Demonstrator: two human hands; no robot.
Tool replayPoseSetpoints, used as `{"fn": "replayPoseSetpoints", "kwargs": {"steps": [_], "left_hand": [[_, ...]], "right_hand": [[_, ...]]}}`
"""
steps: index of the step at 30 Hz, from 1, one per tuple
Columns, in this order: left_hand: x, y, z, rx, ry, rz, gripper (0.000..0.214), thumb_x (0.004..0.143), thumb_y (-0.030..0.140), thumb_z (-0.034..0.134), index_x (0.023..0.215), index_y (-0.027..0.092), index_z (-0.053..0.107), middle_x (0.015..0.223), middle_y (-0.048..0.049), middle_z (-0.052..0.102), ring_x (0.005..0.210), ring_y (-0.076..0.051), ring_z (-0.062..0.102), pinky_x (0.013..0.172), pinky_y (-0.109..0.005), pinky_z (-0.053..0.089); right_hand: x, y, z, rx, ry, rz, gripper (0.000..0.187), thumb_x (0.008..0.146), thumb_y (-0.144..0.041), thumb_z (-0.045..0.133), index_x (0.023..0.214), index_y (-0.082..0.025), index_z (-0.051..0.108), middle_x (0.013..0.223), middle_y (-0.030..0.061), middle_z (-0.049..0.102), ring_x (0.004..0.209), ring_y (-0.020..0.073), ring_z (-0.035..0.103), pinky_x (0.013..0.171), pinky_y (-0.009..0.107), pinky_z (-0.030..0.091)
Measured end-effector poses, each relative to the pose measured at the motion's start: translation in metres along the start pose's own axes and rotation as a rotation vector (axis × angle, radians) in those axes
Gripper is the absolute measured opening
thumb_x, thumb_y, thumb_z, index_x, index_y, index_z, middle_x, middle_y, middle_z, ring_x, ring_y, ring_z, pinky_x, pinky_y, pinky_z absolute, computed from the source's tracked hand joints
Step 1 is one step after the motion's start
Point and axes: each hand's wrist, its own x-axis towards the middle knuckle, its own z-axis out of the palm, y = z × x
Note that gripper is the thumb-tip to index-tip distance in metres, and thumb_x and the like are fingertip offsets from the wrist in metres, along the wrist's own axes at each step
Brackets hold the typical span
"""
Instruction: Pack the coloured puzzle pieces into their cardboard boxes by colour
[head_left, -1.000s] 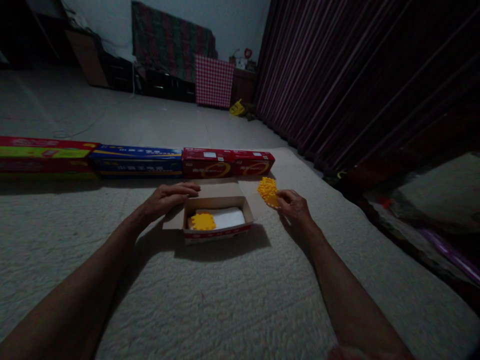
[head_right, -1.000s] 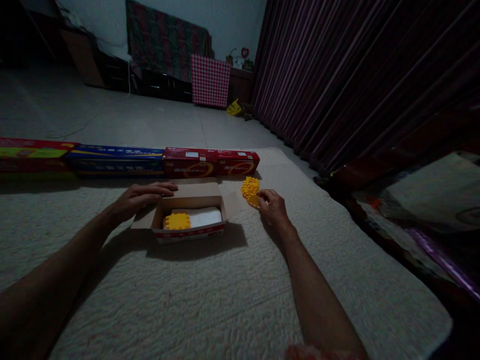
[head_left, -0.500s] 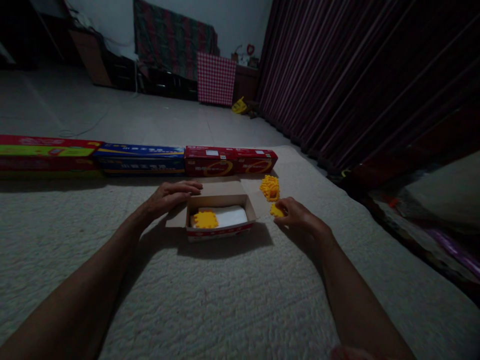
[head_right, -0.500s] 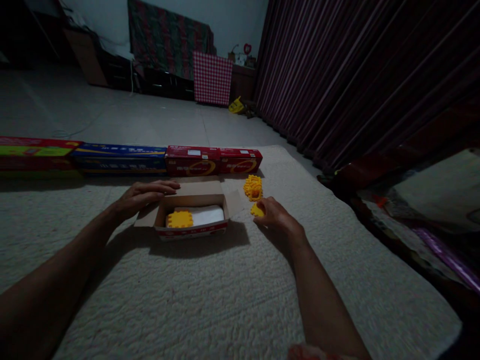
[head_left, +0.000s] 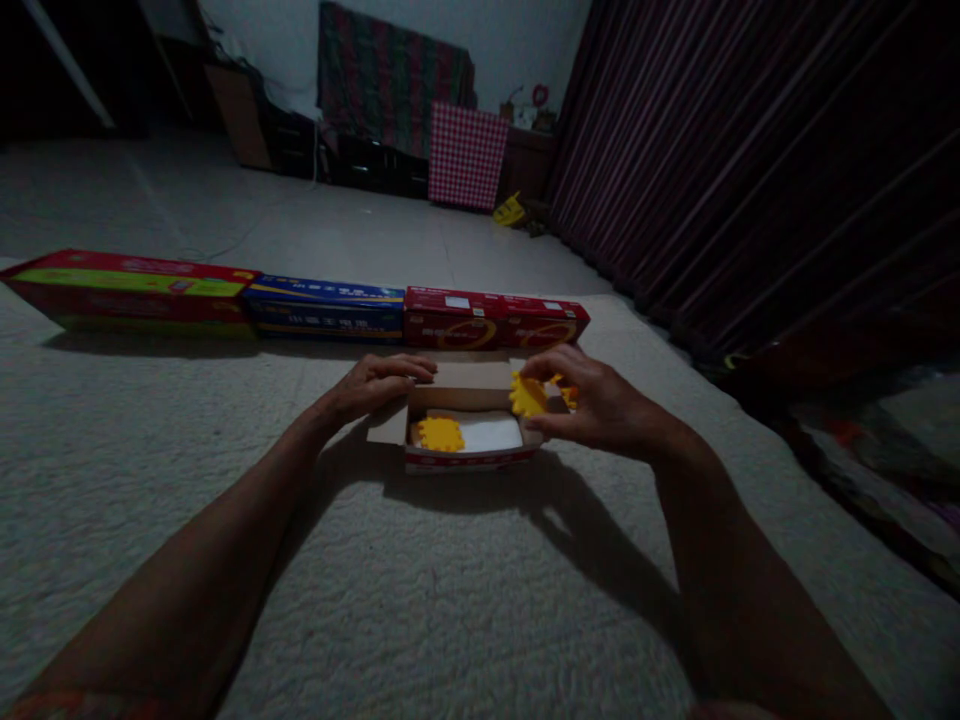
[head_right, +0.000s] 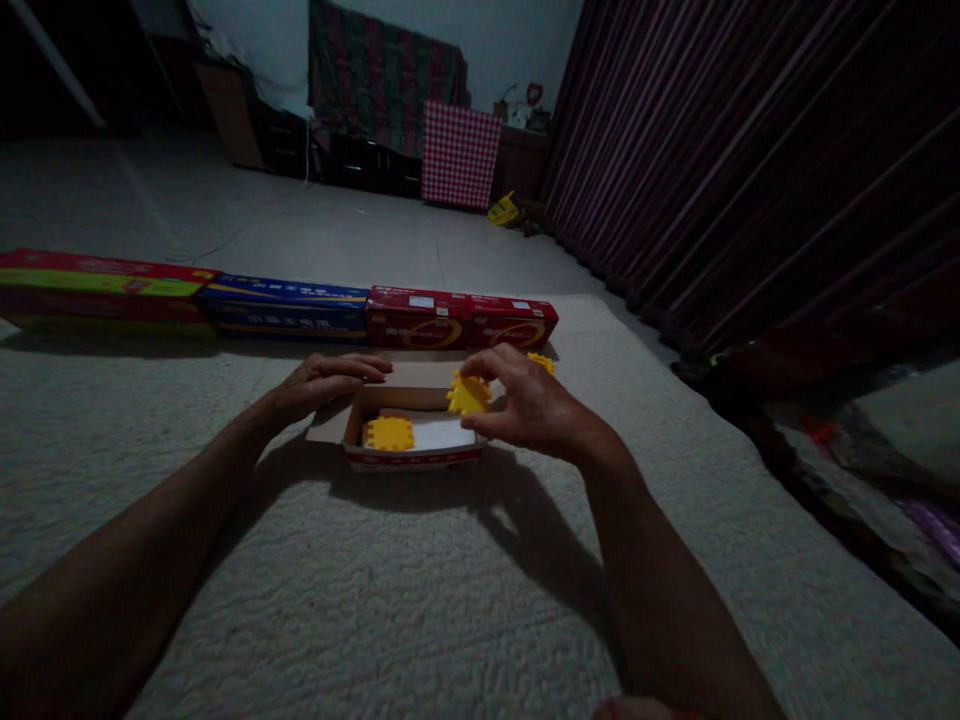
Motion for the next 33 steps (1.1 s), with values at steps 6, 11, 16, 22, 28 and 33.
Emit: {"fn": "replayPoseSetpoints", "kwargs": {"steps": [6, 11, 16, 22, 28, 33], "left_hand": [[0.001, -0.001, 0.000, -0.001, -0.008, 0.008, 0.021, 0.075, 0.027, 0.069, 0.089, 0.024, 0.084, 0.121, -0.0102, 0.077, 0.121, -0.030, 0.066, 0.111, -0.050, 0.046], [0.001, -0.002, 0.000, -0.014, 0.000, 0.016, 0.021, 0.075, 0.028, 0.070, 0.089, 0.024, 0.084, 0.121, -0.0104, 0.077, 0.122, -0.031, 0.066, 0.111, -0.049, 0.045], [0.001, -0.002, -0.001, -0.005, -0.012, 0.024, 0.021, 0.076, 0.028, 0.070, 0.090, 0.024, 0.084, 0.122, -0.0100, 0.077, 0.121, -0.030, 0.066, 0.110, -0.048, 0.047], [0.001, -0.004, -0.002, 0.002, -0.020, 0.017, 0.021, 0.077, 0.029, 0.069, 0.092, 0.024, 0.084, 0.123, -0.0098, 0.076, 0.121, -0.030, 0.066, 0.109, -0.049, 0.046], [0.002, -0.004, -0.002, 0.004, -0.011, -0.002, 0.020, 0.076, 0.028, 0.070, 0.090, 0.025, 0.084, 0.121, -0.0100, 0.077, 0.122, -0.031, 0.065, 0.111, -0.049, 0.046], [0.001, -0.004, -0.003, 0.023, -0.006, -0.014, 0.021, 0.076, 0.030, 0.071, 0.091, 0.024, 0.085, 0.125, -0.0108, 0.076, 0.124, -0.033, 0.064, 0.111, -0.051, 0.046]], "right_hand": [[0.017, 0.001, 0.033, -0.098, -0.181, -0.045, 0.042, 0.071, -0.022, 0.084, 0.109, -0.024, 0.067, 0.112, 0.0062, 0.068, 0.104, 0.0242, 0.064, 0.092, 0.039, 0.052], [0.017, 0.007, 0.034, -0.112, -0.211, -0.043, 0.041, 0.073, -0.023, 0.084, 0.110, -0.024, 0.067, 0.111, 0.0060, 0.067, 0.104, 0.0241, 0.064, 0.092, 0.038, 0.051], [0.017, 0.000, 0.033, -0.094, -0.213, -0.029, 0.035, 0.071, -0.016, 0.081, 0.103, -0.022, 0.066, 0.108, 0.0057, 0.065, 0.098, 0.0221, 0.063, 0.087, 0.035, 0.052], [0.007, 0.001, 0.016, -0.057, -0.033, -0.044, 0.022, 0.078, -0.020, 0.074, 0.099, -0.023, 0.067, 0.102, 0.0050, 0.067, 0.094, 0.0215, 0.064, 0.084, 0.035, 0.052], [-0.013, 0.073, 0.003, -0.087, 0.533, 0.156, 0.011, 0.085, -0.029, 0.060, 0.087, -0.022, 0.069, 0.092, 0.0054, 0.070, 0.088, 0.0223, 0.066, 0.086, 0.040, 0.053], [-0.026, 0.139, 0.027, -0.114, 0.577, 0.325, 0.020, 0.077, -0.027, 0.059, 0.089, -0.019, 0.073, 0.094, 0.0090, 0.070, 0.084, 0.0236, 0.066, 0.084, 0.042, 0.054]]}}
